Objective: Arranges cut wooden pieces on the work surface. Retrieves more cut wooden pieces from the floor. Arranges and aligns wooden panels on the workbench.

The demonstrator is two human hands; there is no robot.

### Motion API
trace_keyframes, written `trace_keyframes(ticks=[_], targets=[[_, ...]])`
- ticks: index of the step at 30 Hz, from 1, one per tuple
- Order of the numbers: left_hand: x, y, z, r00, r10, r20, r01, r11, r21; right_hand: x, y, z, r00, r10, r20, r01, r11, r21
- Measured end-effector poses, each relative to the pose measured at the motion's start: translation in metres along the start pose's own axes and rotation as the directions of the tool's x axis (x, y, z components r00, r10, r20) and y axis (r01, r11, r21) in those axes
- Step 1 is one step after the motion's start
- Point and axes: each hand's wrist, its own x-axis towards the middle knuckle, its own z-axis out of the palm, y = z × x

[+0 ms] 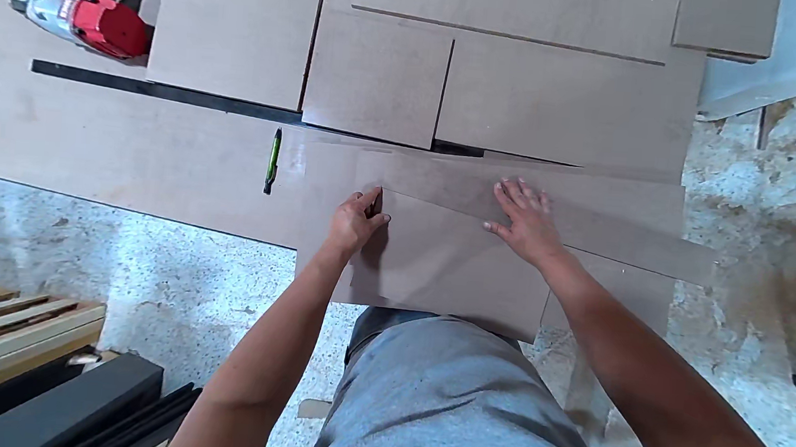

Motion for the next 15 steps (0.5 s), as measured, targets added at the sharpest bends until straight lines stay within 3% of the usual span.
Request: trace_keyframes(ticks=[5,10,15], targets=[[-0.002,0.002,-0.002,1.0,-0.006,0.005,0.006,1.0,0.001,-0.008,-0.021,-0.002,1.0,0.022,0.004,-0.022,0.998,-0.052],[-0.011,0.007,-0.008,0.999,-0.01,-0.033,0.008,0.997,-0.073,-0.004,-0.049,0.03,0.96,0.116,-0.255,-0.111,0.993,0.034],[-0.001,-0.001,-0.01,0.993,-0.048,0.112,0.051,0.998,-0.021,0.003,-0.038,0.059,0.903,0.115,-0.414,-0.113,0.993,0.03]])
